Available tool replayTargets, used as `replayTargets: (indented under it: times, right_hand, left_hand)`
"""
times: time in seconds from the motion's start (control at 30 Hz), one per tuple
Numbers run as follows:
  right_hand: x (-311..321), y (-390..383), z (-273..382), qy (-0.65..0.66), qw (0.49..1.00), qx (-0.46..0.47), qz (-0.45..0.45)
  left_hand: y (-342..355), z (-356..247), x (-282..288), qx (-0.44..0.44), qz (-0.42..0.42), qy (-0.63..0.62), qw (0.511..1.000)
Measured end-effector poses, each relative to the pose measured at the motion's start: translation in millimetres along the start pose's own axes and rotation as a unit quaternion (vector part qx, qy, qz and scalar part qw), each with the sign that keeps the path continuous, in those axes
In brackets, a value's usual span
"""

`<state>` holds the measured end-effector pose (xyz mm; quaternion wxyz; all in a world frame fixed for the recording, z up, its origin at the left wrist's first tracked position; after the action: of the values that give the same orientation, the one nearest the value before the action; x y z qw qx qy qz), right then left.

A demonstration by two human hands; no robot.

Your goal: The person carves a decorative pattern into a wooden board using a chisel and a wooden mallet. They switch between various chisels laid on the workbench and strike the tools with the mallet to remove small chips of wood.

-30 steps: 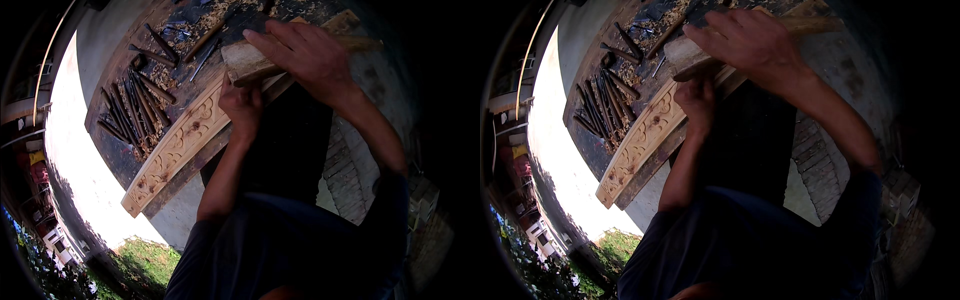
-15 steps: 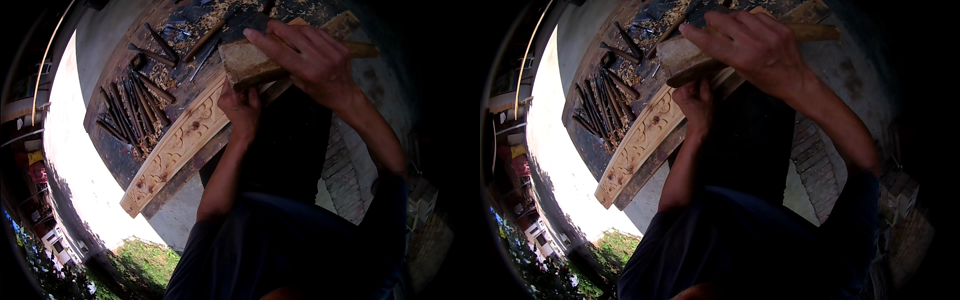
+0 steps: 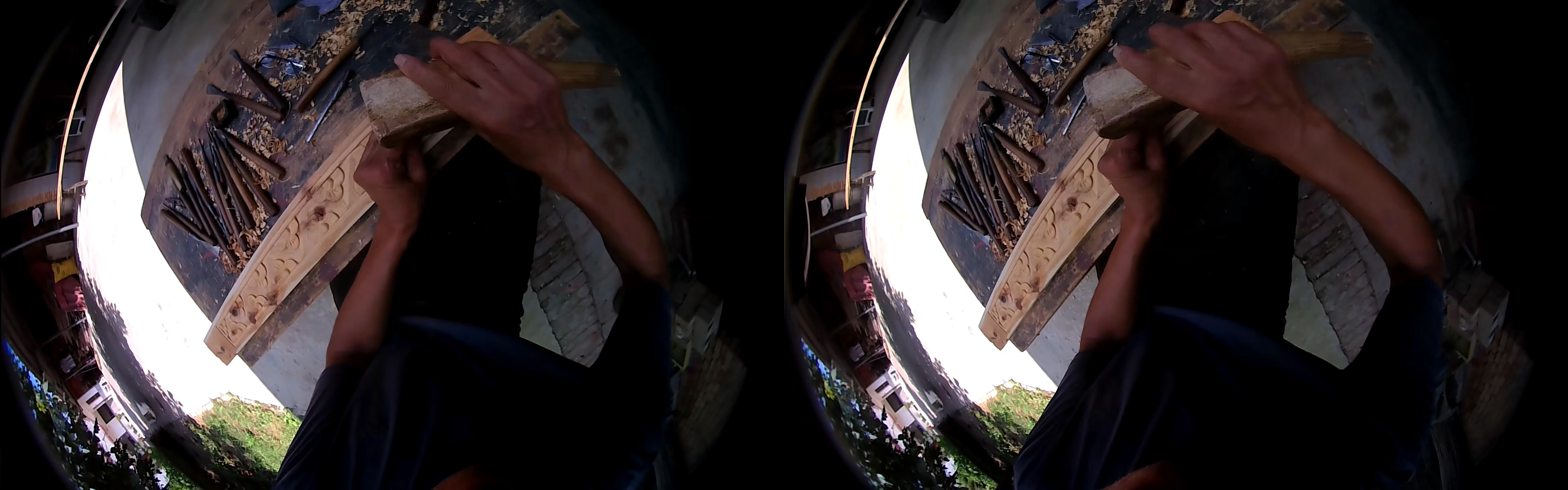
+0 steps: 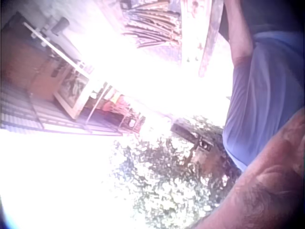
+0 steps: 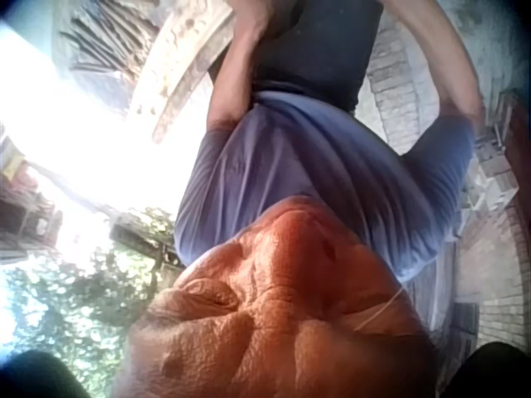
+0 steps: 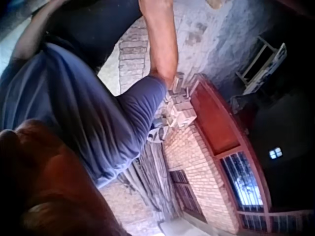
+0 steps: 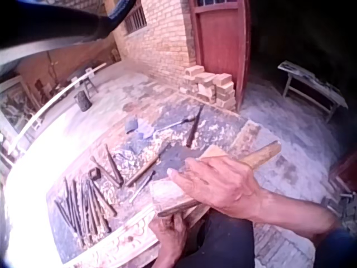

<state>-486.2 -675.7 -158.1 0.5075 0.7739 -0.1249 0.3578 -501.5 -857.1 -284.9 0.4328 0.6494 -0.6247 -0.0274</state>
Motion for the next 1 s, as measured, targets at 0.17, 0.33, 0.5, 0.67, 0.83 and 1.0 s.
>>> replayTargets:
  times: [0.17,0.33,0.5,0.67,0.83,1.0]
  right_hand:
    - [1.1,-4.2,-6.9,0.025,0.999,-0.037,-0.013]
    - [-0.4,-10.2,-8.0,0.037,0.998,-0.041,-0.020]
    - [-0.4,-12.0,-7.9,0.049,0.997,-0.051,-0.005]
    - [-2.5,-14.7,-10.1,0.043,0.998,-0.047,-0.011]
    - [6.8,-15.2,-14.3,0.106,0.988,-0.037,-0.107]
    - [6.4,-22.4,-8.7,0.032,0.998,-0.032,-0.032]
  left_hand:
    - [1.1,11.1,-2.8,0.131,0.000,-0.112,0.985]
    - [1.1,12.3,-4.0,0.143,0.014,-0.091,0.985]
    - [2.8,9.8,-5.8,0.152,-0.001,-0.092,0.984]
    - [4.4,0.6,-3.9,0.069,0.024,-0.013,0.997]
    - [4.6,-10.0,-4.2,0.016,0.038,0.001,0.999]
    - [9.0,-14.9,-6.7,0.009,0.033,0.026,0.999]
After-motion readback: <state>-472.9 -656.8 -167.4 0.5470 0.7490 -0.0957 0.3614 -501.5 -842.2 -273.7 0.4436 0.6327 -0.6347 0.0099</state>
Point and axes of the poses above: each hand's wrist, its own y-axis towards the middle knuckle, its own x-axis out of the back of the hand, z = x × y, the point moved 5 cm from there along y, towards the middle knuckle, and after that the axes turned 1 degree about z, right-handed, at the moved point
